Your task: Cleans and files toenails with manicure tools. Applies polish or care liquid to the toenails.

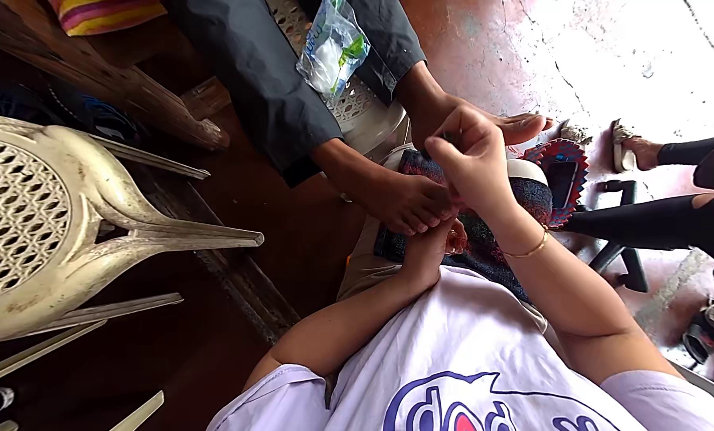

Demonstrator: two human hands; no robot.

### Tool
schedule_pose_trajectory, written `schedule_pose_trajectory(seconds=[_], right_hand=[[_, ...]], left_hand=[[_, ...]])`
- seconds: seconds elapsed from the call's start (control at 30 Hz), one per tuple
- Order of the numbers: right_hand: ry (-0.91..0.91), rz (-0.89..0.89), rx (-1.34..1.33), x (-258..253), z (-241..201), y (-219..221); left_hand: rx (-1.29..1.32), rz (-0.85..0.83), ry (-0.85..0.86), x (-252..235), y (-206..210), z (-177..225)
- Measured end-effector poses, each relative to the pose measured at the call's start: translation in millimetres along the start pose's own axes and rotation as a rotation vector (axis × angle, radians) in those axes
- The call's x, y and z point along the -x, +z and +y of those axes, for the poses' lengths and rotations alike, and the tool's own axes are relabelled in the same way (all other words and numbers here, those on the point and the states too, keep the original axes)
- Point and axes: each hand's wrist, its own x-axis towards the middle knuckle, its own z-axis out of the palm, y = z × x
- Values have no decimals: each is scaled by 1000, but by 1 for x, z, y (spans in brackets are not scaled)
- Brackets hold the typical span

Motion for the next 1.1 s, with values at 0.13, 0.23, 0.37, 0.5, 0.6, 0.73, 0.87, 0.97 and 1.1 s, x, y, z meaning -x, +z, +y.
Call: schedule_pose_trajectory(seconds=[0.13,0.23,0.37,0.5,0.6,0.73,0.87,0.97,1.1], right_hand=[[1,-37,23,7,-10,-1],[148,-114,71,21,-8,-15],[46,50,-71,24,-7,-13],[-11,17,-42,30,-4,-4],[-85,162,-9,14,7,-10],[-36,65,-108,30,-4,-8],[-89,54,64,41,-2,-25],[-77,-40,100,60,-17,-48],[-145,-54,164,90,-21,-58]], left_hand=[[139,-46,-140,-1,4,9],[207,11,-162,-3,1,7],[152,20,-139,-5,3,8],[148,100,-144,-4,5,8],[124,21,-90,-5,1,5],[156,84,-115,-3,6,8],[179,28,-84,-4,7,6],[182,-5,-63,-5,5,4],[181,13,-61,-6,10,4]])
